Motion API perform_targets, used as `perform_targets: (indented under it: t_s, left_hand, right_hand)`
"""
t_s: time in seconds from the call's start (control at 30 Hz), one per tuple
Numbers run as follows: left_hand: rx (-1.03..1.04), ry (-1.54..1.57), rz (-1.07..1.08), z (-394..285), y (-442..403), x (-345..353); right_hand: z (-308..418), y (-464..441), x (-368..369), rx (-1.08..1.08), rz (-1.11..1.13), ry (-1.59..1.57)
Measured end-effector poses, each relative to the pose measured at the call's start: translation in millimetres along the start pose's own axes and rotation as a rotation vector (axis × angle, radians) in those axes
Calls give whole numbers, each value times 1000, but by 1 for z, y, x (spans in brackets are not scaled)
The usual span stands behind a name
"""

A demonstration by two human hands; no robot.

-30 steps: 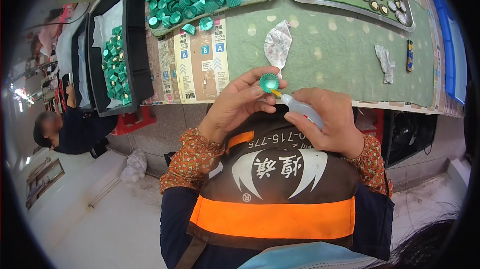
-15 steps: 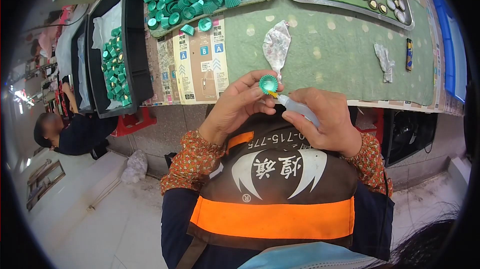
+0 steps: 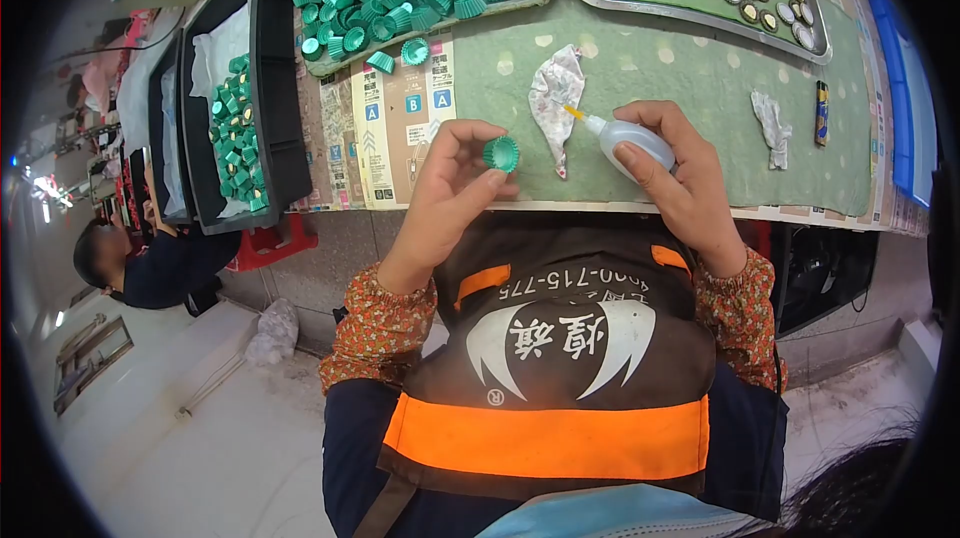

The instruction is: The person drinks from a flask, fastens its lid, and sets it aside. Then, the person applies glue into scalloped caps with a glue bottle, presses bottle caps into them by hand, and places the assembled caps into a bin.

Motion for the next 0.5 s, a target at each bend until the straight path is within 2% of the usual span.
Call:
perform_targets:
  t_s: [0.13, 0.23, 0.33, 0.5]
  left_hand:
    - [80, -22, -7, -6, -1, -1]
    - [92, -11, 2, -7, -2, 0]
    - [81, 12, 14, -9, -3, 3]
    - [65, 46, 53, -10, -7, 6]
  right_hand:
    - [0, -11, -2, -153, 35, 173]
    - [3, -18, -2, -173, 88, 270]
    - [-5, -23, 2, -334, 42, 339]
    - [-7, -29, 6, -444, 0, 469]
Point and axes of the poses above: each hand's wrist, its own y-axis away from the middle knuckle, its own x-axis out of the palm, z = x × y, the point moved 2 cm from there along -y, towards the middle knuckle, and after that the axes turned 12 degrees about -z, right-handed, at the moved point
